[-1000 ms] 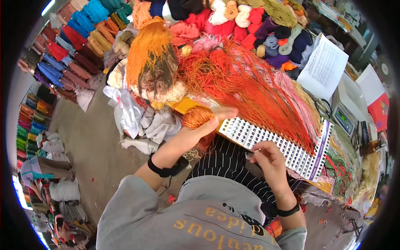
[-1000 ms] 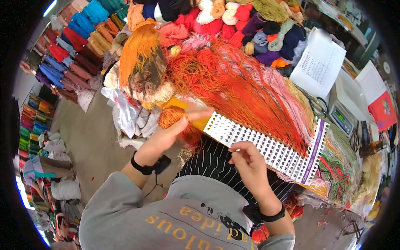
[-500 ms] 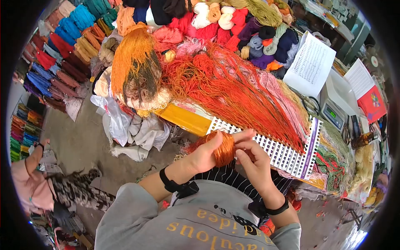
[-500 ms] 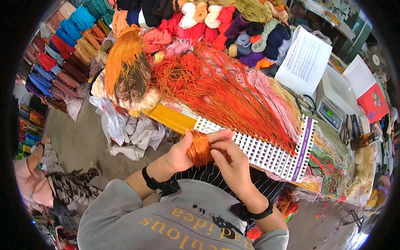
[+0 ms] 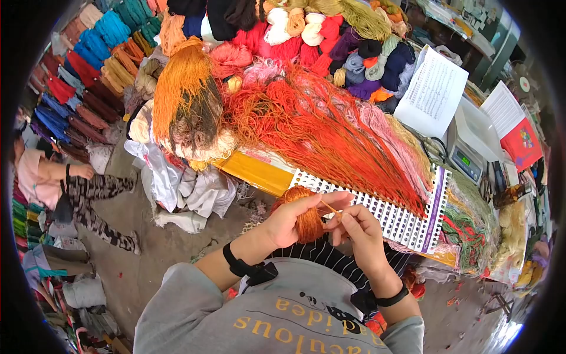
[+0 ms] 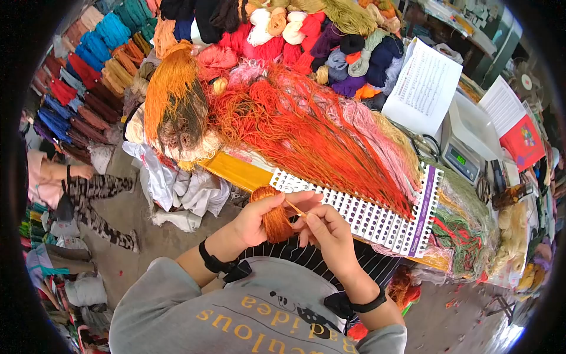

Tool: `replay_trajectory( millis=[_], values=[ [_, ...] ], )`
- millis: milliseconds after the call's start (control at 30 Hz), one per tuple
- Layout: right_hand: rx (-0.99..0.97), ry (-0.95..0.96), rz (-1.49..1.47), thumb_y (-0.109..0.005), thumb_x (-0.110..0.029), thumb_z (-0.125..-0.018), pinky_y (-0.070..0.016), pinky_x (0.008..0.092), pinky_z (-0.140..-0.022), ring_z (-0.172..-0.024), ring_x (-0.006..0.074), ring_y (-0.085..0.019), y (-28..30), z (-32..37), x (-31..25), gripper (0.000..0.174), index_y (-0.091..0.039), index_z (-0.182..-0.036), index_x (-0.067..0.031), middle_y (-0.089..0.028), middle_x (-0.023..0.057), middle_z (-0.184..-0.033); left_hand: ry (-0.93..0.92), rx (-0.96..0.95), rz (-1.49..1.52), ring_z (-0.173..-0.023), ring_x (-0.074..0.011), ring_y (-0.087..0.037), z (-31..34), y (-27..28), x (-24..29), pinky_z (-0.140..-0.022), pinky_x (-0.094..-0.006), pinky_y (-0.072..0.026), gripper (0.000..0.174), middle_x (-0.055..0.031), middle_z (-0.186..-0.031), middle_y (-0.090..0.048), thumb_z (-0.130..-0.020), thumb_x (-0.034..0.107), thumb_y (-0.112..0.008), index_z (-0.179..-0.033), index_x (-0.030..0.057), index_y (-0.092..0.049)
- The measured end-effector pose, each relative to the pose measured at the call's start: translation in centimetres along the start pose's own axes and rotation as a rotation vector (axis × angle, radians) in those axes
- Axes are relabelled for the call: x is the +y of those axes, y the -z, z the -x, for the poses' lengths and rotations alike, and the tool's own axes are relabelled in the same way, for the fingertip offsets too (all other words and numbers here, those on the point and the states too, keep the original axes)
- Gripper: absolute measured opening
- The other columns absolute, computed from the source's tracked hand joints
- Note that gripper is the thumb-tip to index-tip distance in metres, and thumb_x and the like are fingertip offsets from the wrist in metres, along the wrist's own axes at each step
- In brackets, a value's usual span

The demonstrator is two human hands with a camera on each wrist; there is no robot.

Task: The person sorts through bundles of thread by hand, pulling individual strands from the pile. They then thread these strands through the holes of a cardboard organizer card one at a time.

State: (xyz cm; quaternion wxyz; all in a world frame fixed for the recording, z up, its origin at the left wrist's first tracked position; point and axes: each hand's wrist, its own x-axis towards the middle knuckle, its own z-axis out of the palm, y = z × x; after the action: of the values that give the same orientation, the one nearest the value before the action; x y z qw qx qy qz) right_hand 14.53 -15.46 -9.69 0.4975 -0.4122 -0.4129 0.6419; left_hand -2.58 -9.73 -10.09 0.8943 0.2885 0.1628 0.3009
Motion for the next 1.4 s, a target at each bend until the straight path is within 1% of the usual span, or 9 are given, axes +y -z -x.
replay_trajectory(
  millis=[200,267,567,733,800,933,1033,1133,1400],
  values=[
    [0.008,-0.063,-0.14,-0.045,-0.02,-0.096,-0.0411,0.0212,-0.057,-0.062,0.0121,-0.056,0.4,0.1,0.4,0.018,-0.049,-0.091,-0.004,-0.06,0.0082,-0.081,0.005,0.109,0.08,-0.116,-0.0239,-0.049,0.4,0.2,0.5,-0.102,-0.0389,-0.0365,0.048,-0.0144,-0.126,-0.05,-0.096,0.029,-0.037,-0.132,-0.0019,-0.041],
    [0.011,-0.072,-0.134,-0.045,-0.02,-0.096,-0.0414,0.0216,-0.056,-0.061,0.0122,-0.055,0.4,0.1,0.5,0.018,-0.049,-0.091,-0.0038,-0.06,0.0085,-0.079,-0.039,0.144,0.023,-0.1,-0.0196,-0.055,0.4,1.0,0.5,-0.095,-0.0367,-0.0415,0.046,-0.0094,-0.098,-0.057,-0.097,0.027,-0.038,-0.13,-0.003,-0.043],
    [-0.046,-0.229,0.043,-0.054,-0.016,-0.093,-0.0351,0.017,-0.046,-0.05,0.0063,-0.047,-0.1,0.2,-0.9,0.015,-0.056,-0.091,-0.0014,-0.053,0.0009,-0.063,-0.068,0.163,-0.139,-0.056,-0.0096,-0.042,0.6,0.4,1.5,-0.062,-0.0253,-0.0397,0.044,0.001,-0.058,-0.044,-0.098,0.029,-0.035,-0.125,-0.0033,-0.049],
    [0.036,-0.009,0.169,-0.053,-0.007,-0.091,-0.0382,0.0181,-0.05,-0.055,0.006,-0.048,1.3,1.0,-0.9,0.008,-0.058,-0.09,-0.0003,-0.054,0.0015,-0.069,0.064,0.15,-0.259,-0.047,-0.0078,-0.036,2.0,2.0,2.6,-0.056,-0.0241,-0.0369,0.043,0.0033,-0.051,-0.037,-0.098,0.032,-0.034,-0.107,-0.003,-0.058],
    [0.176,0.337,0.425,-0.053,-0.001,-0.086,-0.0429,0.0223,-0.07,-0.08,0.0112,-0.052,2.9,1.5,-1.8,0.004,-0.057,-0.085,-0.0014,-0.055,0.0068,-0.098,0.094,0.262,-0.261,-0.043,-0.0072,-0.032,3.1,3.2,3.7,-0.051,-0.0244,-0.0337,0.045,0.004,-0.048,-0.032,-0.098,0.035,-0.037,-0.089,-0.0021,-0.06],
    [0.551,0.365,0.228,-0.049,-0.003,-0.085,-0.0394,0.0253,-0.08,-0.095,0.0134,-0.049,6.8,3.9,-3.6,0.012,-0.055,-0.075,-0.0029,-0.053,0.0074,-0.109,-0.239,0.495,-0.011,-0.038,-0.0068,-0.028,6.3,7.6,6.7,-0.045,-0.0249,-0.0281,0.036,0.0074,-0.044,-0.026,-0.094,0.032,-0.047,-0.077,0.0024,-0.059],
    [0.752,0.442,0.007,-0.049,-0.013,-0.093,-0.0413,0.0285,-0.084,-0.105,0.0158,-0.049,10.3,6.0,-3.8,0.015,-0.055,-0.086,-0.0007,-0.051,0.0098,-0.119,-0.335,0.56,0.099,-0.038,-0.0059,-0.027,8.9,10.8,8.7,-0.045,-0.0237,-0.0293,0.034,0.008,-0.045,-0.027,-0.095,0.032,-0.045,-0.079,0.004,-0.058],
    [0.549,0.486,-0.097,-0.049,-0.018,-0.095,-0.0402,0.0304,-0.088,-0.107,0.0177,-0.048,13.1,7.8,-4.2,0.018,-0.054,-0.093,-0.0001,-0.049,0.0116,-0.12,-0.454,0.6,0.15,-0.039,-0.0062,-0.026,10.5,12.4,9.5,-0.048,-0.0232,-0.0324,0.03,0.0071,-0.046,-0.027,-0.094,0.03,-0.047,-0.082,0.0049,-0.06],
    [0.471,0.352,-0.24,-0.054,-0.015,-0.091,-0.0431,0.0331,-0.09,-0.103,0.0186,-0.053,11.1,5.9,-6.3,0.016,-0.057,-0.098,-0.0015,-0.056,0.0104,-0.115,-0.44,0.535,0.016,-0.04,-0.0068,-0.03,8.5,11.4,7.7,-0.049,-0.0228,-0.0355,0.028,0.0053,-0.049,-0.032,-0.096,0.027,-0.044,-0.086,0.0042,-0.056]
  ],
)
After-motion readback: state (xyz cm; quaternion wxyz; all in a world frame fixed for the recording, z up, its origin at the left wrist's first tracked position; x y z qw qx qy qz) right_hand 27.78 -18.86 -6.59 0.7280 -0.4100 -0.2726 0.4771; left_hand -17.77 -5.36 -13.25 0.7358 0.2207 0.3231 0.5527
